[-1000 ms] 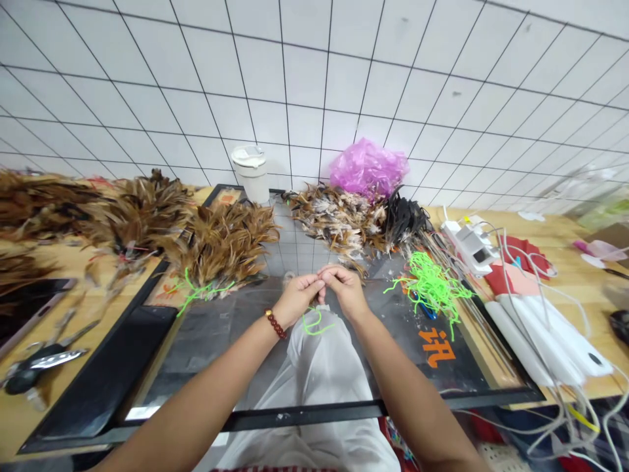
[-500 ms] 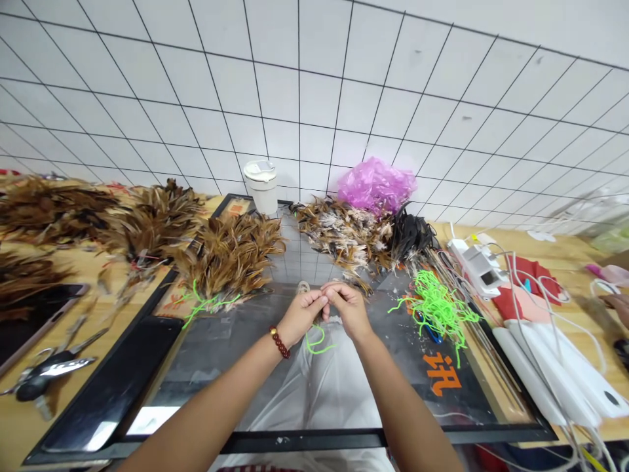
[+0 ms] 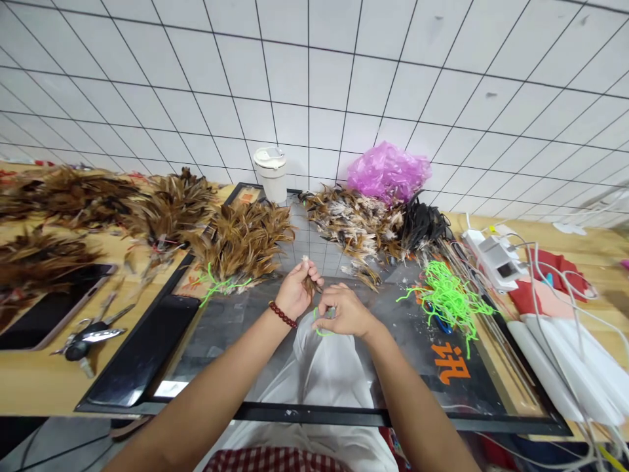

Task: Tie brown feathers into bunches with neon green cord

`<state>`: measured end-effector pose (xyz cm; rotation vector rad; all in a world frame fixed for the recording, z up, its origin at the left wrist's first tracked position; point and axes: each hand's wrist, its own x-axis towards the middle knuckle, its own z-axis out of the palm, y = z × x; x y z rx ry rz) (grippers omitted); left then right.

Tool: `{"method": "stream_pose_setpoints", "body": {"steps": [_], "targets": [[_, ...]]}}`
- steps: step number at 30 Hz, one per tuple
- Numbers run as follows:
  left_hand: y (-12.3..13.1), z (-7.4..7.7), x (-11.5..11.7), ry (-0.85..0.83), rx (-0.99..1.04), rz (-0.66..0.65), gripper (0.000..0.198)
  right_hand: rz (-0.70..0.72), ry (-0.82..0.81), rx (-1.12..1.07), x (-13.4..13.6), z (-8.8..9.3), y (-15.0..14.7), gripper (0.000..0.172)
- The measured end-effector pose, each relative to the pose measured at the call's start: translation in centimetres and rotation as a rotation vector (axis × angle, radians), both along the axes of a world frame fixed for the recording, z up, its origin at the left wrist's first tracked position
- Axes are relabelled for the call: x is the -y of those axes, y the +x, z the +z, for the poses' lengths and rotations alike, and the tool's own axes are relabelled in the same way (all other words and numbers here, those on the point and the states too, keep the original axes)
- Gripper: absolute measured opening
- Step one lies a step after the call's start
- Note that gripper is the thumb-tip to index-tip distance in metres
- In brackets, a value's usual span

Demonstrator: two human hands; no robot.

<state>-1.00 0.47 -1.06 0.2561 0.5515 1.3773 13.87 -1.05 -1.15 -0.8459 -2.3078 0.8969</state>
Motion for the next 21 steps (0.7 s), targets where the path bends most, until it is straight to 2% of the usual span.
{"method": "stream_pose_setpoints", "body": {"steps": [3,10,21], "targets": [[0.16,-0.17,0.02,0.015,-0.014,-0.014,0.019,-0.019,0.057,0.059,0.14,-0.04,-0.1,0.008],[0.36,-0.37,0.26,0.035,-0.094,-0.028,0.027,-0.059,0.029,0.003,0.3,-0.29,-0.26,0.035],[0.15,-0.25,0.13,0.023,-0.08,-0.055,0.026,-0.053,0.114,0.091,0.49,-0.75,-0.47,0.046]]}}
